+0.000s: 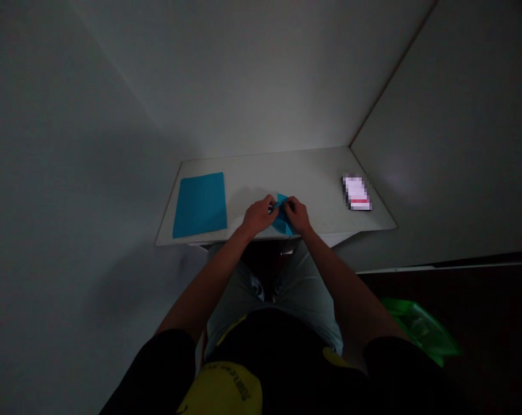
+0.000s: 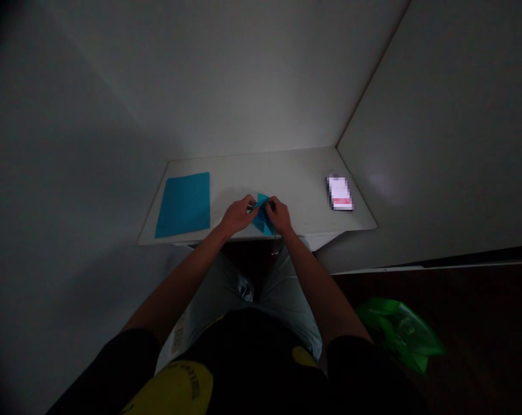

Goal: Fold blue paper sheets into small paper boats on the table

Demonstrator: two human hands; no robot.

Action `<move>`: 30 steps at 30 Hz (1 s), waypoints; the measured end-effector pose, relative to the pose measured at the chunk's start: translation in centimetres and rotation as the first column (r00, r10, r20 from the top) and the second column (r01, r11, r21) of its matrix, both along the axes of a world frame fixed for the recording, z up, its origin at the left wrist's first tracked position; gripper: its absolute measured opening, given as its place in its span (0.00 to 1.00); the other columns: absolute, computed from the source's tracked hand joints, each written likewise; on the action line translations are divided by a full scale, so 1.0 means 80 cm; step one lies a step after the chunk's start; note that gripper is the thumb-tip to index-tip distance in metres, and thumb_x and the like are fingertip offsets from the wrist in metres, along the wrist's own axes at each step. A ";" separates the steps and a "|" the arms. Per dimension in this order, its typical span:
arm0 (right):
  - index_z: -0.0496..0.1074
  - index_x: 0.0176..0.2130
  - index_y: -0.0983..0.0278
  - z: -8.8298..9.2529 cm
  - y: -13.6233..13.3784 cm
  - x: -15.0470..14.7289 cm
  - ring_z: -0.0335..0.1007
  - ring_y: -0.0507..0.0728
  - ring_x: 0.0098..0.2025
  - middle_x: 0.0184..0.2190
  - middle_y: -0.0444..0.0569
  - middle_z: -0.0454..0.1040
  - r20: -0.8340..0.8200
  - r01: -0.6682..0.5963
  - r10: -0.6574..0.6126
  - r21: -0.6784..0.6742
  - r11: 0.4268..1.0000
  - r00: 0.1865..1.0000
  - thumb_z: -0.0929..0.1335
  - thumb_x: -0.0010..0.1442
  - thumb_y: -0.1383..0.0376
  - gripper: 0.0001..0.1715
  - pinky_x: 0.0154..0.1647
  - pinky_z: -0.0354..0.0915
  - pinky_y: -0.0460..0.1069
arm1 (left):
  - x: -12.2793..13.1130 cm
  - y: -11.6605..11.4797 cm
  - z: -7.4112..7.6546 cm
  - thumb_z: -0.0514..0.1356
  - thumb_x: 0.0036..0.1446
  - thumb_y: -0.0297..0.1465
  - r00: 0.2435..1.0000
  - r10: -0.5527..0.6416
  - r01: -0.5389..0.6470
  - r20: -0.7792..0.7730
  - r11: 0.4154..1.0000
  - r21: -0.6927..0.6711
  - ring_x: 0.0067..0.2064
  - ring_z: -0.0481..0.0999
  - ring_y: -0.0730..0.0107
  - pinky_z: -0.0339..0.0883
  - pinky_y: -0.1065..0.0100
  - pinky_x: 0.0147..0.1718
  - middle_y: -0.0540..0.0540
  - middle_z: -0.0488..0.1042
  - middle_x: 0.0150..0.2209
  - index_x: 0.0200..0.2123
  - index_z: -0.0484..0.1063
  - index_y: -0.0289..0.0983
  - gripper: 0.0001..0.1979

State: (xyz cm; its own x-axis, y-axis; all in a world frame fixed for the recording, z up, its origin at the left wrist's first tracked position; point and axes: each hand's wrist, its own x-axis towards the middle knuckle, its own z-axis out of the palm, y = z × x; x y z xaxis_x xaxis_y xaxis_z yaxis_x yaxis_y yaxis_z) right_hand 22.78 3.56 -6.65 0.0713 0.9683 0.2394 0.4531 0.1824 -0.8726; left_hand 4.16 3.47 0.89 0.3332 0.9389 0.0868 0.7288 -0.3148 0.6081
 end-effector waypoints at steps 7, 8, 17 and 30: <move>0.61 0.34 0.56 -0.003 0.003 0.005 0.66 0.58 0.34 0.28 0.43 0.67 -0.151 0.080 -0.078 0.009 0.997 0.985 0.60 0.69 0.48 0.17 0.40 0.66 0.53 | -0.022 0.014 -0.006 0.63 0.70 0.37 0.981 0.194 -0.193 -0.008 0.981 0.029 0.42 0.83 0.57 0.71 0.61 0.43 0.45 0.83 0.42 0.42 0.70 0.44 0.05; 0.60 0.34 0.55 -0.004 0.003 0.006 0.66 0.58 0.33 0.27 0.43 0.66 -0.171 0.097 -0.096 0.000 0.995 0.981 0.60 0.69 0.49 0.17 0.39 0.66 0.53 | -0.026 0.016 -0.007 0.63 0.70 0.37 0.979 0.205 -0.205 0.004 0.978 0.033 0.42 0.83 0.58 0.71 0.62 0.43 0.45 0.83 0.41 0.42 0.70 0.44 0.05; 0.58 0.33 0.55 -0.006 0.004 0.011 0.64 0.59 0.34 0.28 0.44 0.62 -0.180 0.211 -0.203 0.025 0.977 0.962 0.59 0.70 0.47 0.19 0.38 0.65 0.53 | -0.070 0.043 -0.008 0.63 0.67 0.35 0.926 0.336 -0.338 0.171 0.941 -0.016 0.46 0.82 0.62 0.75 0.64 0.45 0.46 0.82 0.43 0.39 0.69 0.42 0.06; 0.57 0.35 0.55 -0.012 0.000 0.018 0.64 0.60 0.34 0.28 0.43 0.61 -0.226 0.233 -0.235 -0.036 0.972 0.945 0.60 0.70 0.45 0.20 0.38 0.67 0.55 | -0.136 0.103 0.023 0.68 0.64 0.33 0.862 0.420 -0.308 0.284 0.879 -0.364 0.37 0.84 0.60 0.80 0.63 0.33 0.40 0.83 0.39 0.38 0.72 0.39 0.07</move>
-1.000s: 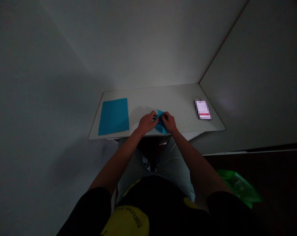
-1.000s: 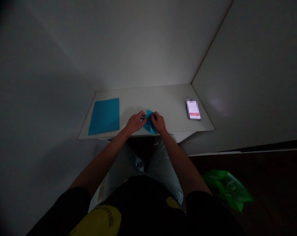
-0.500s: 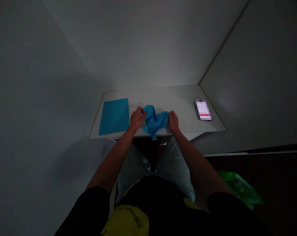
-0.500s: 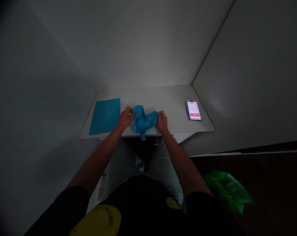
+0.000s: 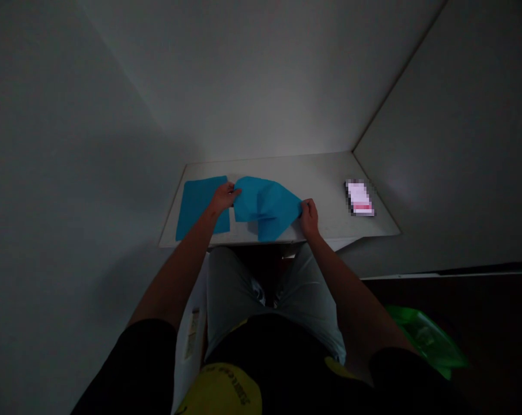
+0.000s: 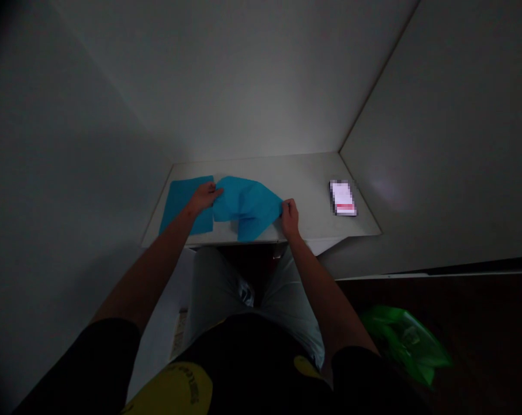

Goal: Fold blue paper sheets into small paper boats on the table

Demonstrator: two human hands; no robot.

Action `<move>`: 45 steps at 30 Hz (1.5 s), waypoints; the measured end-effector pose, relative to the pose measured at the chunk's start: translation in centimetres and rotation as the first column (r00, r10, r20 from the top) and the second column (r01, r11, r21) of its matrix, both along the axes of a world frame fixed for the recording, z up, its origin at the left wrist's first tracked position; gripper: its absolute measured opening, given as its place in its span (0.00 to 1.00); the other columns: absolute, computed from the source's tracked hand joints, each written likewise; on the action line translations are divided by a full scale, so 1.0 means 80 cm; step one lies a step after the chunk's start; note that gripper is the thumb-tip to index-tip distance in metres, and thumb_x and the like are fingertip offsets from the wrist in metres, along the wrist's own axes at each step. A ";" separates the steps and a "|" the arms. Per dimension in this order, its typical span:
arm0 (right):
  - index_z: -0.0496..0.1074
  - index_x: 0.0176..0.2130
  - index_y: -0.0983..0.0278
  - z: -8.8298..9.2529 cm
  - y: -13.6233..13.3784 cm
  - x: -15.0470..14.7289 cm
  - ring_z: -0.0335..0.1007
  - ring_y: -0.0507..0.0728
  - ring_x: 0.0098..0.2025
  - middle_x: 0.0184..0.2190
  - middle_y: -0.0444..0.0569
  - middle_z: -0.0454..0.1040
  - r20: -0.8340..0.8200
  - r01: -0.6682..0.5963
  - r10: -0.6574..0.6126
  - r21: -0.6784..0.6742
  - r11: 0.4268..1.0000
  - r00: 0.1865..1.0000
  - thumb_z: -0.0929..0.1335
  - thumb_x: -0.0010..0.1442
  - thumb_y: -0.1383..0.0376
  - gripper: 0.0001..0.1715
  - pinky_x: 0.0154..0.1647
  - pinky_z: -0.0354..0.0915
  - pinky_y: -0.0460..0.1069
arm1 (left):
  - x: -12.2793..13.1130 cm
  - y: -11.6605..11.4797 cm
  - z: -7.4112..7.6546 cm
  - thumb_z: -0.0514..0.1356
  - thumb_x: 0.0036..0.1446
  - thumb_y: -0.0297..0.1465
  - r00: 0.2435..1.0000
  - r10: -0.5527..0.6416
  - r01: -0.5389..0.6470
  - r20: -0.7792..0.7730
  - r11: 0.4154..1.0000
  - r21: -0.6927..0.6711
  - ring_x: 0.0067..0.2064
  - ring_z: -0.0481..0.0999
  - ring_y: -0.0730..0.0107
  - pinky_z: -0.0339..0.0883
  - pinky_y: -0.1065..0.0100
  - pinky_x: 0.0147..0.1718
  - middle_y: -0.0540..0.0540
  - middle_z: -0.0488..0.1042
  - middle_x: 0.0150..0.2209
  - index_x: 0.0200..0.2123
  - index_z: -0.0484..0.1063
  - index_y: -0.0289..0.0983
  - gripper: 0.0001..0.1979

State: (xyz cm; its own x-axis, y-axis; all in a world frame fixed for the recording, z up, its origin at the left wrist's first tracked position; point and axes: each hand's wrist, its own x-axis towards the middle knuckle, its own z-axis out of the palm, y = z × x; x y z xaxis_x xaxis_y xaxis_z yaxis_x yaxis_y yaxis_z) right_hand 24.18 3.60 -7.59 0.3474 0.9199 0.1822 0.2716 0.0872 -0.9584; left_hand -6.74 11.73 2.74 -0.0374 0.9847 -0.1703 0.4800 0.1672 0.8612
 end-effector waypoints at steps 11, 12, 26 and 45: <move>0.60 0.39 0.55 0.003 0.001 -0.005 0.63 0.57 0.33 0.29 0.40 0.62 -0.090 0.158 -0.152 0.061 0.986 0.984 0.59 0.68 0.32 0.31 0.36 0.64 0.52 | 0.048 -0.038 -0.034 0.75 0.55 0.43 0.948 -0.316 0.276 -0.032 0.871 -0.407 0.46 0.86 0.54 0.79 0.64 0.40 0.40 0.86 0.40 0.41 0.78 0.37 0.19; 0.60 0.39 0.55 0.004 0.001 -0.006 0.63 0.56 0.33 0.29 0.40 0.62 -0.089 0.161 -0.156 0.058 0.985 0.984 0.59 0.68 0.32 0.31 0.36 0.64 0.52 | 0.050 -0.043 -0.037 0.73 0.58 0.40 0.947 -0.322 0.288 -0.018 0.871 -0.399 0.45 0.86 0.56 0.78 0.65 0.40 0.41 0.86 0.40 0.42 0.78 0.37 0.15; 0.62 0.31 0.57 0.012 -0.036 0.045 0.61 0.56 0.30 0.25 0.40 0.63 0.184 0.042 -0.036 -0.027 0.999 0.982 0.63 0.67 0.49 0.18 0.35 0.58 0.52 | 0.023 0.045 0.003 0.68 0.64 0.35 0.852 -0.019 0.084 -0.524 0.991 0.102 0.55 0.80 0.50 0.72 0.56 0.55 0.34 0.81 0.52 0.55 0.74 0.34 0.19; 0.70 0.69 0.64 0.033 0.014 -0.035 0.67 0.66 0.71 0.70 0.60 0.72 0.648 -0.399 0.358 -0.090 0.913 0.672 0.60 0.77 0.53 0.31 0.72 0.63 0.64 | 0.084 -0.064 -0.120 0.58 0.69 0.54 0.629 -0.326 0.650 -0.706 0.719 0.246 0.79 0.54 0.43 0.49 0.45 0.78 0.30 0.59 0.77 0.76 0.59 0.32 0.43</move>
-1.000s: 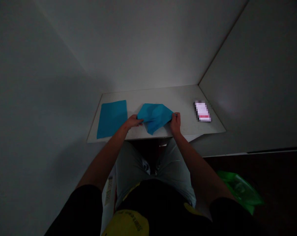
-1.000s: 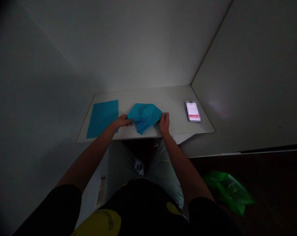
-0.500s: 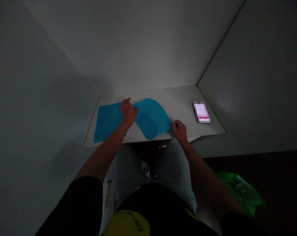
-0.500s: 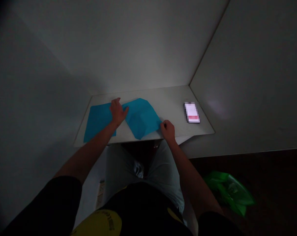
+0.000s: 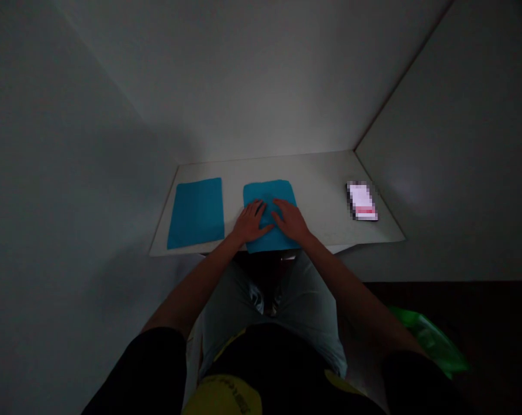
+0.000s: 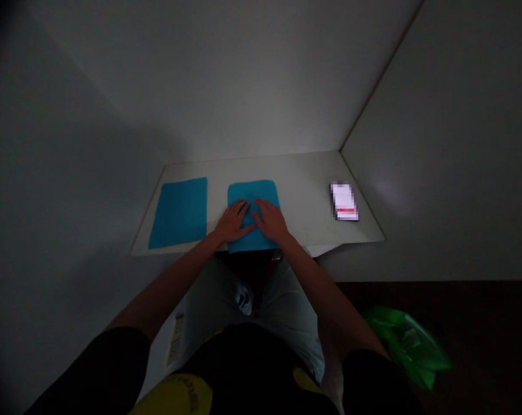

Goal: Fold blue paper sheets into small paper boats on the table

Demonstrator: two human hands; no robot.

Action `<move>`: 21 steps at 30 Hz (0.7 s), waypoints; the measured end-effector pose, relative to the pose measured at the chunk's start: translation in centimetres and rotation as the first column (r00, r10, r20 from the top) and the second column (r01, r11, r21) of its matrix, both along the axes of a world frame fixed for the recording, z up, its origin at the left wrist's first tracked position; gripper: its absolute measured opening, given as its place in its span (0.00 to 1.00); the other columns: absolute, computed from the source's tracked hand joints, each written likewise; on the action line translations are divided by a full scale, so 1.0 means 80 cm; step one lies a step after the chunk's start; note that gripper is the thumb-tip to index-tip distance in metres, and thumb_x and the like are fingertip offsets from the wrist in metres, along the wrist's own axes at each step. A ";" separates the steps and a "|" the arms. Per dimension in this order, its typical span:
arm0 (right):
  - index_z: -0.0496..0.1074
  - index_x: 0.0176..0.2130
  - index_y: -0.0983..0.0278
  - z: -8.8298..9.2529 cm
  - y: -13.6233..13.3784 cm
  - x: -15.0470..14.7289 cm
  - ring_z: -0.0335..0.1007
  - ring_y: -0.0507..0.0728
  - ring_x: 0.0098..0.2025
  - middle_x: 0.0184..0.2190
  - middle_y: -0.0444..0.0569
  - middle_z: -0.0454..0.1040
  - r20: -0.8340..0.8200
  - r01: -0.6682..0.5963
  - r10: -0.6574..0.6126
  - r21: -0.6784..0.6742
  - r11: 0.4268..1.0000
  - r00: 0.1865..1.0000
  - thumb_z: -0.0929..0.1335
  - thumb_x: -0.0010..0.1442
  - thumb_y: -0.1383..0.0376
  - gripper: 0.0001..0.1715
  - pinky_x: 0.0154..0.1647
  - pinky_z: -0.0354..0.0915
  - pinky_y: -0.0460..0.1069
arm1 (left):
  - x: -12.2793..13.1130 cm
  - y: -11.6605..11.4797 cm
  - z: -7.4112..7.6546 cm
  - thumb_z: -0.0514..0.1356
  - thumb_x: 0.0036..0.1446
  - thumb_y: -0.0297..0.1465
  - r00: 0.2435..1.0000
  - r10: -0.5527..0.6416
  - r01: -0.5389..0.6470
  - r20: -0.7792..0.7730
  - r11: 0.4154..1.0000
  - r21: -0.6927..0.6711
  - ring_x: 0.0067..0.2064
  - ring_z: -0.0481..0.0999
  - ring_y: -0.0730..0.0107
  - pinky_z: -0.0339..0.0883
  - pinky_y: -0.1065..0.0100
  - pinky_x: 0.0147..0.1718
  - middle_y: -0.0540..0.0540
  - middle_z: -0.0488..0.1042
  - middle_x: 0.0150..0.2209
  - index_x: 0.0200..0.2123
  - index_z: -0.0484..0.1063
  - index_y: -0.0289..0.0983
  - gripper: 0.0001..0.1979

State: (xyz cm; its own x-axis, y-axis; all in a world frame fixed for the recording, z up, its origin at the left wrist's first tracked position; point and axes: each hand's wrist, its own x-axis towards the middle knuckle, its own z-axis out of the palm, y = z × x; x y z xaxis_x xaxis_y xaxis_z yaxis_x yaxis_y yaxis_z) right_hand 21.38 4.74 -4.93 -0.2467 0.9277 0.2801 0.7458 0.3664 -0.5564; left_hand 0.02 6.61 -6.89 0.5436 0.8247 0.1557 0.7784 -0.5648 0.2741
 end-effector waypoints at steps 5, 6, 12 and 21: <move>0.62 0.75 0.74 -0.032 0.050 -0.031 0.53 0.69 0.80 0.77 0.65 0.58 0.193 0.033 -0.010 -0.116 0.993 0.981 0.53 0.78 0.46 0.45 0.80 0.48 0.67 | -0.003 -0.003 0.001 0.59 0.69 0.55 0.998 -0.041 0.042 -0.043 0.999 0.020 0.80 0.54 0.44 0.48 0.46 0.78 0.29 0.59 0.77 0.75 0.60 0.29 0.44; 0.61 0.75 0.75 -0.035 0.060 -0.029 0.50 0.69 0.81 0.78 0.65 0.56 0.214 0.036 -0.011 -0.113 0.993 0.977 0.52 0.78 0.45 0.46 0.81 0.46 0.67 | -0.002 -0.002 0.002 0.59 0.68 0.55 0.999 -0.021 0.022 -0.050 1.000 0.019 0.80 0.53 0.44 0.47 0.46 0.78 0.29 0.59 0.77 0.74 0.61 0.29 0.44; 0.55 0.79 0.71 -0.046 0.096 -0.005 0.45 0.69 0.82 0.81 0.60 0.50 0.266 0.013 0.012 -0.092 0.996 0.964 0.55 0.76 0.42 0.48 0.82 0.43 0.66 | 0.005 0.036 0.006 0.51 0.74 0.49 0.984 0.176 -0.175 0.021 0.983 -0.061 0.81 0.51 0.49 0.43 0.47 0.79 0.35 0.56 0.79 0.77 0.59 0.35 0.37; 0.54 0.80 0.66 -0.051 0.107 0.003 0.45 0.67 0.82 0.81 0.55 0.50 0.266 0.014 0.003 -0.064 0.998 0.964 0.55 0.78 0.45 0.44 0.82 0.42 0.66 | 0.026 0.106 0.002 0.50 0.74 0.46 0.938 0.336 -0.325 0.089 0.938 -0.117 0.82 0.44 0.49 0.36 0.43 0.79 0.35 0.50 0.81 0.78 0.56 0.34 0.37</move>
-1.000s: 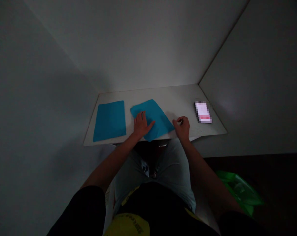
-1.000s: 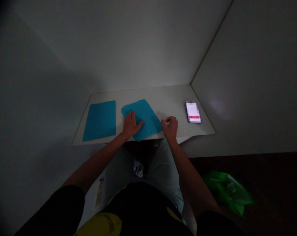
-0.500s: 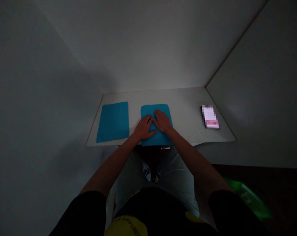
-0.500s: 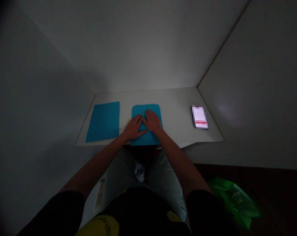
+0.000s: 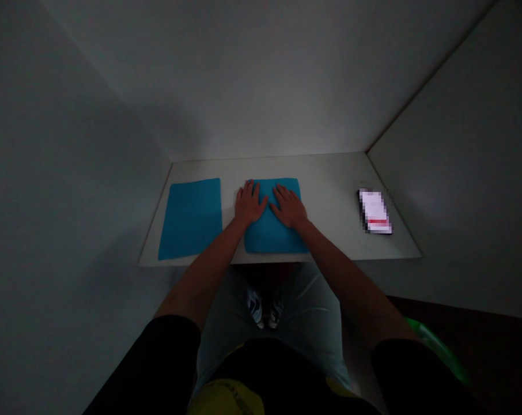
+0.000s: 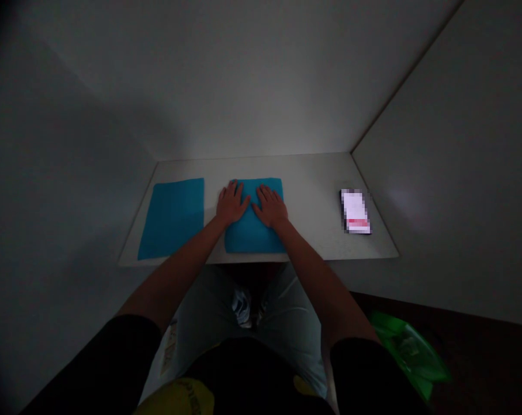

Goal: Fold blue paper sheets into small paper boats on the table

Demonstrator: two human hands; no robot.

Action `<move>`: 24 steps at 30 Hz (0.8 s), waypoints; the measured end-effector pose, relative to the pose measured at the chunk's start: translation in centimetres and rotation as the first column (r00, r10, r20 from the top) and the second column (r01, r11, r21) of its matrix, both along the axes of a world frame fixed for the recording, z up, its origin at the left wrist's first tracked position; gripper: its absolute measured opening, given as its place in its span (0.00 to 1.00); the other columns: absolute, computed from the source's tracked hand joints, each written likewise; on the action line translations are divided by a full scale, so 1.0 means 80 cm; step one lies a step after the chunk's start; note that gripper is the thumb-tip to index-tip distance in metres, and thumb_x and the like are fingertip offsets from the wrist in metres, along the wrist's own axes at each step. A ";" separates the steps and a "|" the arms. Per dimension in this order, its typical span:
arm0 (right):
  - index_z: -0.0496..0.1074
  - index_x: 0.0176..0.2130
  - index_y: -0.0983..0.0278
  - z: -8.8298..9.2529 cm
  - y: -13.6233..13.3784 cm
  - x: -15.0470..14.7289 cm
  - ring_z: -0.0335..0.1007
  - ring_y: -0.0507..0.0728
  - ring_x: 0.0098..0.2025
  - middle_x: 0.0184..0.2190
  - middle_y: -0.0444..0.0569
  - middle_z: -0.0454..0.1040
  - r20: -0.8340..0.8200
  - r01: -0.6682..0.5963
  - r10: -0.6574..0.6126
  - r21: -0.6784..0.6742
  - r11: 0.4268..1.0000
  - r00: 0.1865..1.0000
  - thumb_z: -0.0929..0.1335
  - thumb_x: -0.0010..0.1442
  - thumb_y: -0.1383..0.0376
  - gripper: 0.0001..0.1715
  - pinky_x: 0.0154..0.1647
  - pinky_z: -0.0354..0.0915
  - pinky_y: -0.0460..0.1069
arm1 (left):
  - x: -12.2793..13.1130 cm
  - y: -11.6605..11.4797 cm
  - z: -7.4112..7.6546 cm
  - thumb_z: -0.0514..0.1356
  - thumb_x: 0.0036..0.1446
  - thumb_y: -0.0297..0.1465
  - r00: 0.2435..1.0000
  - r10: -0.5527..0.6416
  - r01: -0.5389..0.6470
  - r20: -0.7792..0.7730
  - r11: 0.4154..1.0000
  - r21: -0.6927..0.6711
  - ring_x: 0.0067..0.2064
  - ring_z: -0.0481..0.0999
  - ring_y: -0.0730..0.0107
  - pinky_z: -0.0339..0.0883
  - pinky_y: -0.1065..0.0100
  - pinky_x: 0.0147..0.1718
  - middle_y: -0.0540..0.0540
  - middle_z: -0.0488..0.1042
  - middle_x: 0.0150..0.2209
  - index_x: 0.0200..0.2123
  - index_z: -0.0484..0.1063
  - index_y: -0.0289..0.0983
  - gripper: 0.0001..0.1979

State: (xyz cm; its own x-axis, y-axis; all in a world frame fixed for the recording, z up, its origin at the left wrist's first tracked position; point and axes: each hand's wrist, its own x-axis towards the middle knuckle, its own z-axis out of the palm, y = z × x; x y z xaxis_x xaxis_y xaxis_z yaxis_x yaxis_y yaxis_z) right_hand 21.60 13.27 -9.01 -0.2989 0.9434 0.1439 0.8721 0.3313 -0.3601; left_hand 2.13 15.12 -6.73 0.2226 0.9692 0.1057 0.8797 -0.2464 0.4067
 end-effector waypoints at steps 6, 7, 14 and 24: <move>0.54 0.79 0.72 0.003 0.013 0.030 0.46 0.71 0.82 0.80 0.62 0.51 -0.009 0.087 -0.087 0.024 0.996 0.996 0.54 0.77 0.42 0.48 0.82 0.38 0.71 | -0.001 0.001 -0.005 0.53 0.71 0.49 1.000 -0.015 0.015 -0.027 1.000 0.006 0.83 0.41 0.48 0.32 0.44 0.80 0.32 0.46 0.81 0.79 0.50 0.30 0.43; 0.53 0.79 0.72 0.004 0.009 0.031 0.46 0.72 0.81 0.80 0.62 0.52 -0.015 0.097 -0.096 0.046 0.994 0.995 0.54 0.77 0.43 0.48 0.82 0.37 0.72 | -0.001 0.001 -0.006 0.53 0.71 0.49 1.000 -0.009 0.010 -0.027 1.000 0.008 0.83 0.41 0.48 0.32 0.44 0.80 0.31 0.46 0.81 0.79 0.50 0.29 0.44; 0.55 0.78 0.74 0.005 -0.081 0.011 0.47 0.69 0.81 0.79 0.64 0.53 0.068 0.001 -0.005 0.063 0.998 0.998 0.54 0.78 0.47 0.45 0.82 0.41 0.69 | 0.007 0.002 0.006 0.53 0.72 0.47 1.000 0.025 -0.025 -0.017 1.000 0.007 0.82 0.42 0.46 0.31 0.44 0.79 0.28 0.49 0.80 0.78 0.52 0.26 0.42; 0.51 0.80 0.72 0.007 -0.102 0.016 0.46 0.70 0.82 0.80 0.64 0.50 0.090 0.071 -0.075 0.045 0.996 0.993 0.53 0.77 0.45 0.47 0.81 0.41 0.70 | 0.009 -0.111 -0.001 0.52 0.73 0.48 0.990 -0.140 0.141 -0.031 0.990 0.032 0.82 0.45 0.50 0.37 0.47 0.79 0.31 0.50 0.80 0.78 0.55 0.29 0.40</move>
State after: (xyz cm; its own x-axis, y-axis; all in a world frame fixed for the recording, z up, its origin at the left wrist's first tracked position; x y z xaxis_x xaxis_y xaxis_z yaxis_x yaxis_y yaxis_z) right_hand 22.87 5.09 -8.42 -0.2430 0.9569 0.1588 0.9232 0.2784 -0.2649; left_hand 2.83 6.25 -6.83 0.3594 0.9241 0.1300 0.8467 -0.3815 0.3709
